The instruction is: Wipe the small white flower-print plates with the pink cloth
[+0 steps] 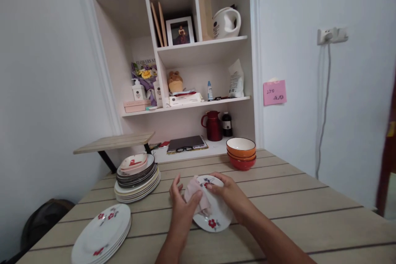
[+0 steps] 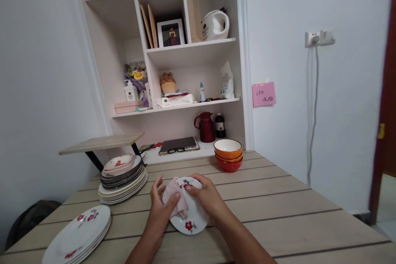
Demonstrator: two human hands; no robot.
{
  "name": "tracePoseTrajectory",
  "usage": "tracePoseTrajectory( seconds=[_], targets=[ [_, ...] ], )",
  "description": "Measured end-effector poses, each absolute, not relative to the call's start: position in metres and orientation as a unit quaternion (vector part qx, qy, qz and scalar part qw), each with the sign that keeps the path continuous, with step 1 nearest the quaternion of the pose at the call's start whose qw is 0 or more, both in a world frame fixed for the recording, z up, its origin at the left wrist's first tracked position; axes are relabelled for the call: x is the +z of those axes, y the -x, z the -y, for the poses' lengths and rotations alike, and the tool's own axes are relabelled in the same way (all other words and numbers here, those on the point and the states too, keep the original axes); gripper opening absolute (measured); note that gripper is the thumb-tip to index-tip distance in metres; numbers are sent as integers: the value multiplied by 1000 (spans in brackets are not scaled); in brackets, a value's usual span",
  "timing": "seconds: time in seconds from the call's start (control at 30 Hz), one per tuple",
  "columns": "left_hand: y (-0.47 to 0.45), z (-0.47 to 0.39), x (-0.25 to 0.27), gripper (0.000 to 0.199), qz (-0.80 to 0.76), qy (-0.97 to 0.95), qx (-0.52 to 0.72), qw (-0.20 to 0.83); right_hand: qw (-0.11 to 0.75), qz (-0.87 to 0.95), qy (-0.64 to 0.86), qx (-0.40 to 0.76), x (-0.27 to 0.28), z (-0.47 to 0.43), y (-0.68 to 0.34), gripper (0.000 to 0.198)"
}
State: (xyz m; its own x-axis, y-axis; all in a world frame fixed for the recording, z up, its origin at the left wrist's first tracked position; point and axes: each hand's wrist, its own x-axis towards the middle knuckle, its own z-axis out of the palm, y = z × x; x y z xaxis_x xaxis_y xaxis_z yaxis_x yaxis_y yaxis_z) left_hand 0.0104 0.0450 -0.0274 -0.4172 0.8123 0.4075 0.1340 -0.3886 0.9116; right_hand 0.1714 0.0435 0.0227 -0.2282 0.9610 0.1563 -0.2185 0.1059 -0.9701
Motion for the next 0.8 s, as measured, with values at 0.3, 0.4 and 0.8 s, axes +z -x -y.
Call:
tracePoseTrajectory(
  seconds=[0.3,0.4,0.8],
  targets=[
    [-10,-33,-13,32,-471,-642,603,46,523,491,358,598,18,-44,-166,31],
    [-12,-30,-13,37,-451,-643,603,138,524,497,375,581,17,-44,-166,28],
    [-14,-26,-4,31,-484,-513,637,311,517,574,370,516,17,-42,-161,19]
  ],
)
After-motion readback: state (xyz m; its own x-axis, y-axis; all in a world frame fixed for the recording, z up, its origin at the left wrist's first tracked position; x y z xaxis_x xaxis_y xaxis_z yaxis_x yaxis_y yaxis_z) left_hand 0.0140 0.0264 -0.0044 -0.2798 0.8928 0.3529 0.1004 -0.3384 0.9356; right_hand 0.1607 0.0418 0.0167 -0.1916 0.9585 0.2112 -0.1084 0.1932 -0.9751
